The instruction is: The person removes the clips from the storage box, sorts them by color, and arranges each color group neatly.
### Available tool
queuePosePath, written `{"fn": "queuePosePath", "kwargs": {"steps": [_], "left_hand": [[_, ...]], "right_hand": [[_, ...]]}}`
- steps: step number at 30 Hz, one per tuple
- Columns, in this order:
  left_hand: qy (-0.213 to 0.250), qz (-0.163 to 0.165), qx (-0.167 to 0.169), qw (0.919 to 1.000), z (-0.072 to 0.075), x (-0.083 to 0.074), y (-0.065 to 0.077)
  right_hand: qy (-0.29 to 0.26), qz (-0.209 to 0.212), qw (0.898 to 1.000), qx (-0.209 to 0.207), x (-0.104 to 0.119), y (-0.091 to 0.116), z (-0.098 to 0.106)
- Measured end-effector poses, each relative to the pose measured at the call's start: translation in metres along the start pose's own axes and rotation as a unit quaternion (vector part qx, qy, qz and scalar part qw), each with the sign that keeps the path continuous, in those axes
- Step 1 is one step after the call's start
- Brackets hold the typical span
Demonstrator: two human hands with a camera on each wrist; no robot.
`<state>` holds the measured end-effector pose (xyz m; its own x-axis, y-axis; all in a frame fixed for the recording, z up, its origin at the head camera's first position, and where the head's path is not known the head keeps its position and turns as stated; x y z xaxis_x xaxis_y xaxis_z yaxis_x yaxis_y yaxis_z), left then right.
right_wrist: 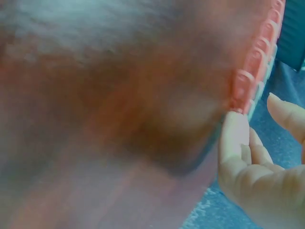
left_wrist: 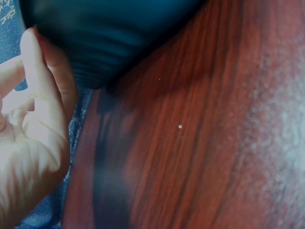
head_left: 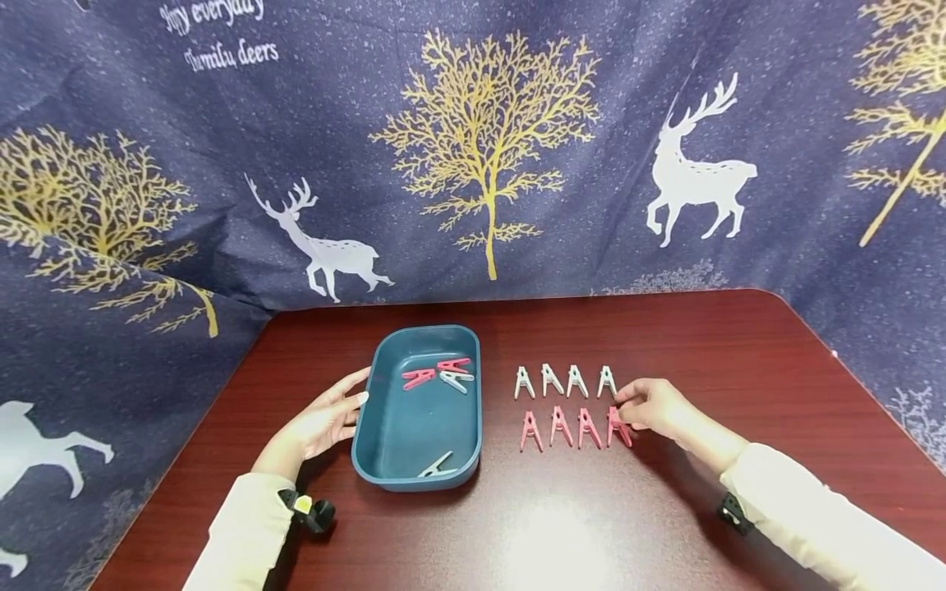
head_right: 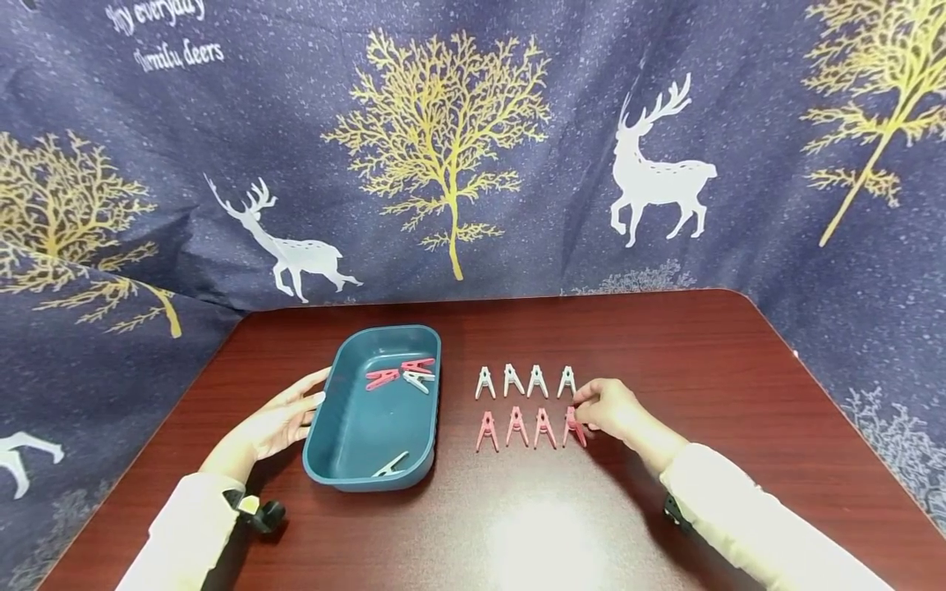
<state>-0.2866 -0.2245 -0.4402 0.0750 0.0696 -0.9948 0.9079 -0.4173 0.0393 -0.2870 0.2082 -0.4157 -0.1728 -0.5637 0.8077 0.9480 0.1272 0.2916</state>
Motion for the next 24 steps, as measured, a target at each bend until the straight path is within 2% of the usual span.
{"fn": "queuePosePath", "kwargs": {"steps": [8, 13, 24], "left_hand": [[-0.008, -0.004, 0.012, 0.9999, -0.005, -0.004, -0.005], [-0.016, 0.0, 0.001, 0.9999, -0.002, -0.004, -0.005], [-0.025, 0.011, 0.002, 0.9996, 0.0, -0.001, 0.0]], "right_hand": [[0.031, 0.031, 0.999, -0.024, 0.033, 0.004, 0.016], [0.041, 0.057, 0.997, -0.031, 0.056, 0.002, 0.02], [0.097, 0.093, 0.989, -0.066, 0.106, -0.008, 0.013]]}}
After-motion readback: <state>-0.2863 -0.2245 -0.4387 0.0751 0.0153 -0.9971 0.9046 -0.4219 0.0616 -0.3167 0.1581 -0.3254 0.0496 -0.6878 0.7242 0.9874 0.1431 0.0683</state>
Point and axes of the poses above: each hand's wrist, its own y-axis away from the middle knuckle, its own z-axis out of the back of the hand, x = y × z, the point moved 10 cm from there along -y, towards the middle knuckle, and after that the axes turned 10 degrees about -z, right-handed, at the moved point
